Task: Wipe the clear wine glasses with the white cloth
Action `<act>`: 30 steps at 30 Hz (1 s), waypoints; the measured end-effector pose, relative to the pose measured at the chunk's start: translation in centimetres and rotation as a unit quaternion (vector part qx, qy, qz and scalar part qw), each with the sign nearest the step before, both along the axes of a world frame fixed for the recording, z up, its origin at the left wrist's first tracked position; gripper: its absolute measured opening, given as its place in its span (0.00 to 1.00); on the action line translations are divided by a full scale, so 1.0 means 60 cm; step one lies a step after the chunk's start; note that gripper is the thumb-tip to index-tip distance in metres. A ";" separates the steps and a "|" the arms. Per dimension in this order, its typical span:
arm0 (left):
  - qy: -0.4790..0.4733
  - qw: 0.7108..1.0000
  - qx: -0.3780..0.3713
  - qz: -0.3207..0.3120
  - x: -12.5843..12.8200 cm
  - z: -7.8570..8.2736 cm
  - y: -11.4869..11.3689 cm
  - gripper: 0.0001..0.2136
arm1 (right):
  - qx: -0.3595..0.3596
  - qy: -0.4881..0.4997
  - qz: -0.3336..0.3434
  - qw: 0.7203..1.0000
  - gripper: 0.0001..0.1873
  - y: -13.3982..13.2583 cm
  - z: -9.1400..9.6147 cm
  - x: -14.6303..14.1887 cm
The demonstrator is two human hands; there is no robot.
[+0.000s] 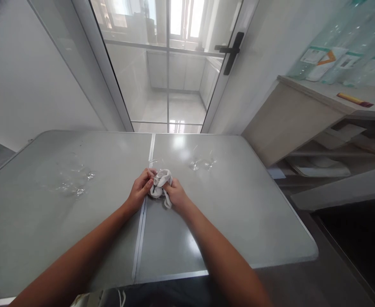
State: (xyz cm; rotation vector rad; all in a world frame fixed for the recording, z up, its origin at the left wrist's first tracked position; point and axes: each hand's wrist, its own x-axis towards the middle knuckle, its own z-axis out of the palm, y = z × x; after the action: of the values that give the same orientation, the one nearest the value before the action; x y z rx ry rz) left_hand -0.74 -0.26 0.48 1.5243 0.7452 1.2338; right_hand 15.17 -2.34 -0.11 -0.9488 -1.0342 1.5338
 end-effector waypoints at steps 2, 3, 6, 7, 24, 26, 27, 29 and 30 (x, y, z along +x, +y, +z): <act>-0.074 0.996 -0.053 -0.014 0.002 -0.003 0.001 0.14 | -0.020 0.013 0.010 1.000 0.27 -0.002 0.001 -0.002; -0.106 0.991 -0.079 -0.019 0.003 -0.003 0.001 0.17 | -0.028 0.016 0.017 0.999 0.27 -0.004 0.002 -0.003; -0.158 0.979 -0.124 -0.047 0.004 0.003 0.001 0.26 | -0.049 0.033 0.042 0.997 0.28 -0.010 0.005 -0.006; -0.165 0.976 -0.129 -0.055 0.003 0.006 0.000 0.27 | -0.057 0.042 0.056 0.996 0.27 -0.012 0.006 -0.006; -0.165 0.980 -0.104 -0.041 -0.002 0.007 0.000 0.28 | -0.069 0.018 0.067 0.995 0.27 -0.017 0.033 -0.005; -0.162 0.980 -0.109 -0.044 -0.002 0.008 0.000 0.29 | -0.065 0.017 0.080 0.995 0.27 -0.019 0.037 -0.005; -0.161 0.979 -0.112 -0.046 -0.002 0.008 0.000 0.29 | -0.063 0.020 0.090 0.994 0.26 -0.020 0.039 -0.005; -0.165 0.978 -0.116 -0.049 -0.002 0.010 -0.001 0.28 | -0.061 0.030 0.111 0.992 0.27 -0.024 0.043 -0.003; -0.168 0.978 -0.115 -0.049 -0.002 0.011 -0.002 0.28 | -0.059 0.035 0.116 0.991 0.28 -0.025 0.045 -0.002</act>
State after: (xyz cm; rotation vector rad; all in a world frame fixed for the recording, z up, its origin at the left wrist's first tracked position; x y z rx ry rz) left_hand -0.83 -0.36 1.14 1.1146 0.5596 1.2439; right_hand 15.02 -3.85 2.58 -0.8727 -1.0409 1.8252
